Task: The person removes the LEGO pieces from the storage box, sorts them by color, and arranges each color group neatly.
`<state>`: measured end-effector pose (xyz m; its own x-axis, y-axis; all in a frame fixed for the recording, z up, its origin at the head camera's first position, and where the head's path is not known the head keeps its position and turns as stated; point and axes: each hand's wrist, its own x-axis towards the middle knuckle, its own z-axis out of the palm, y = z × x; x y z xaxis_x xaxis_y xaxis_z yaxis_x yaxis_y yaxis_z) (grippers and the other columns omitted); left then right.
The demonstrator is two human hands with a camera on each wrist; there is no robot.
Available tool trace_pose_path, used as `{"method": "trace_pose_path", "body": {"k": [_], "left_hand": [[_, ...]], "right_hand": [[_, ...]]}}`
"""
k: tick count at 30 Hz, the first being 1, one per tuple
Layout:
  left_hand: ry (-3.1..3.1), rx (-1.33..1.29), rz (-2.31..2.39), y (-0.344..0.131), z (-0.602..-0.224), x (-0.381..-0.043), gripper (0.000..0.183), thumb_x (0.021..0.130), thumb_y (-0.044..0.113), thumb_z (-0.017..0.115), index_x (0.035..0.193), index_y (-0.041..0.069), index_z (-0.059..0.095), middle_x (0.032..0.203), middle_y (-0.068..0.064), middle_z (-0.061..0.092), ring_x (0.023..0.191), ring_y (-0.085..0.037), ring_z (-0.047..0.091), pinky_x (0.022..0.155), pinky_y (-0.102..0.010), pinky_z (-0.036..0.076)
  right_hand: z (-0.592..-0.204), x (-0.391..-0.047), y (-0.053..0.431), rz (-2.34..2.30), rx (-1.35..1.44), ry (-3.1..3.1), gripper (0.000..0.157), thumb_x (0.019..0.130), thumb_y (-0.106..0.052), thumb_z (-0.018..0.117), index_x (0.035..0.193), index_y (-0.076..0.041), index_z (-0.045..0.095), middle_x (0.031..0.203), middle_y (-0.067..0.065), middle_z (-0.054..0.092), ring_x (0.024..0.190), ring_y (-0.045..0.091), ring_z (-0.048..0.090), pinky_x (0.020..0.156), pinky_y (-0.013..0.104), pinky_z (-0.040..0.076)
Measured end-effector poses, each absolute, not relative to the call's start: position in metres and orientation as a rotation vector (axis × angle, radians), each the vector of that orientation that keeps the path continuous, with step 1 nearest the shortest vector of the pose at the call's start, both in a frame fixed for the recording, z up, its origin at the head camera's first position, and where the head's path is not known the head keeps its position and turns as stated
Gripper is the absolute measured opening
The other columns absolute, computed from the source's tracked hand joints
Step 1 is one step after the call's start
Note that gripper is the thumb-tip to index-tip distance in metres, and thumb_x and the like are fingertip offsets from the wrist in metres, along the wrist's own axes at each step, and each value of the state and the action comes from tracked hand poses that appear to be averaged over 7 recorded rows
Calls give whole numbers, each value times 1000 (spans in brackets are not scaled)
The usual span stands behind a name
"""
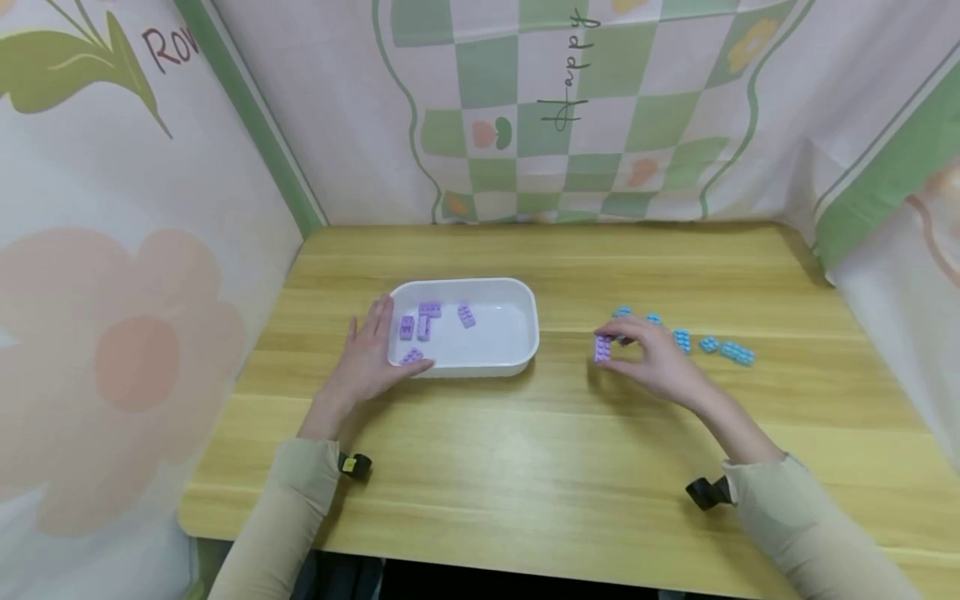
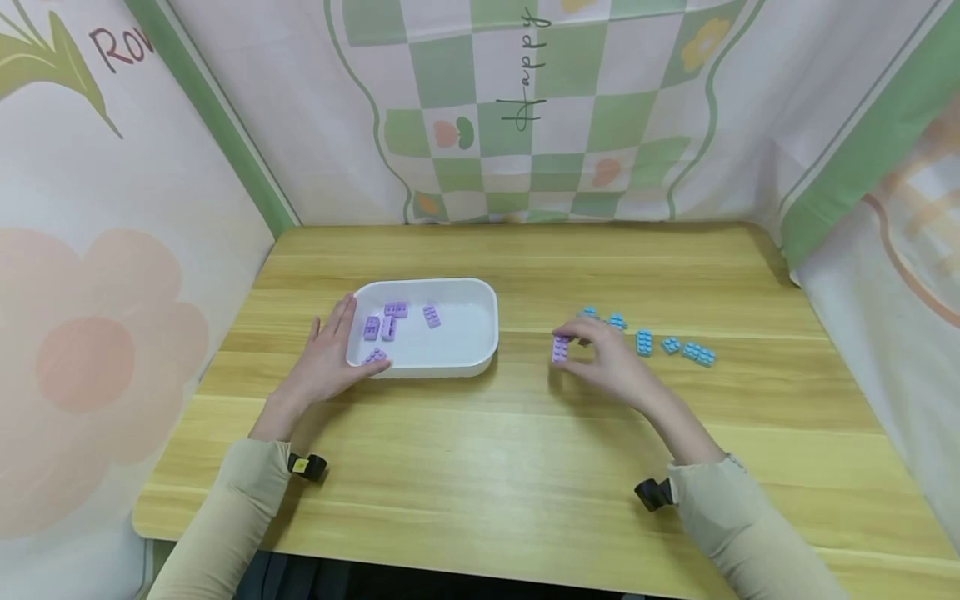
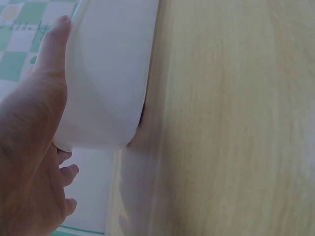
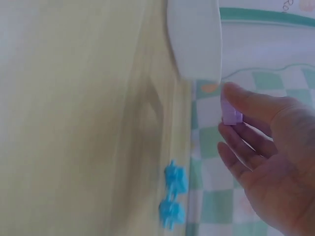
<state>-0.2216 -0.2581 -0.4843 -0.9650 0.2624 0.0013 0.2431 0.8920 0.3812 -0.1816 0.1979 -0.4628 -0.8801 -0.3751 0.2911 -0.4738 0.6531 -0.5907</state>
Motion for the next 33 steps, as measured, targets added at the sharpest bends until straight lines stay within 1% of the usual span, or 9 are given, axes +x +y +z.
{"method": "trace_pose_path", "body": {"k": [5, 7, 10, 14, 20, 22, 28, 30, 33], "left_hand": [[3010, 404, 601, -259, -486, -222, 137, 91, 80, 69, 176, 5, -8, 186, -19, 1, 175, -35, 2, 142, -64, -2], [3013, 406, 598, -259, -487, -223, 138, 90, 81, 69, 176, 5, -8, 186, -20, 1, 175, -35, 3, 142, -64, -2], [3011, 406, 601, -259, -486, -223, 137, 90, 81, 69, 176, 6, -8, 186, -20, 1, 175, -35, 3, 142, -64, -2], [2997, 400, 611, -258, -485, -222, 136, 91, 79, 70, 176, 6, -9, 187, -17, -2, 175, -34, 1, 142, -62, -4], [2990, 391, 630, -258, -484, -220, 137, 91, 77, 72, 176, 6, -8, 187, -18, -1, 175, -33, 1, 142, -60, -6], [2990, 390, 633, -258, -484, -220, 137, 91, 77, 72, 176, 6, -8, 187, -19, 0, 175, -33, 1, 142, -60, -6], [3005, 402, 624, -257, -484, -221, 136, 91, 77, 72, 176, 5, -7, 187, -19, 1, 175, -34, 2, 142, -61, -4], [3009, 407, 623, -258, -484, -221, 136, 91, 76, 72, 176, 5, -6, 187, -20, 1, 175, -35, 2, 142, -62, -3], [3009, 411, 632, -258, -484, -221, 135, 91, 76, 73, 176, 5, -6, 187, -20, 2, 175, -35, 3, 142, -63, -3]], "right_hand": [[-470, -174, 216, 1011, 683, -2818, 45, 89, 1, 87, 131, 6, 73, 125, 23, 77, 110, 40, 73, 97, 60, 64], [-473, -172, 222, 1004, 684, -2852, 46, 88, 1, 88, 132, 7, 72, 127, 25, 76, 111, 41, 74, 97, 62, 64], [-479, -167, 230, 978, 694, -2879, 47, 87, 1, 88, 131, 7, 73, 127, 26, 76, 110, 42, 74, 96, 62, 65], [-485, -164, 236, 932, 700, -2878, 45, 86, 1, 90, 128, 6, 74, 124, 25, 77, 108, 39, 74, 93, 60, 66], [-491, -160, 241, 894, 663, -2926, 44, 88, -7, 91, 127, 5, 76, 122, 23, 76, 109, 38, 72, 94, 56, 64], [-493, -159, 241, 893, 657, -2933, 44, 89, -8, 91, 128, 4, 76, 124, 24, 75, 111, 40, 72, 96, 58, 63], [-497, -157, 242, 904, 662, -2913, 44, 89, -6, 89, 129, 5, 75, 132, 30, 71, 122, 51, 67, 105, 70, 58], [-498, -156, 242, 903, 667, -2905, 45, 89, -5, 89, 130, 6, 74, 133, 31, 70, 123, 52, 66, 106, 72, 57], [-498, -154, 242, 888, 678, -2884, 52, 88, -5, 90, 136, 6, 71, 132, 29, 71, 119, 49, 69, 103, 70, 58]]}}
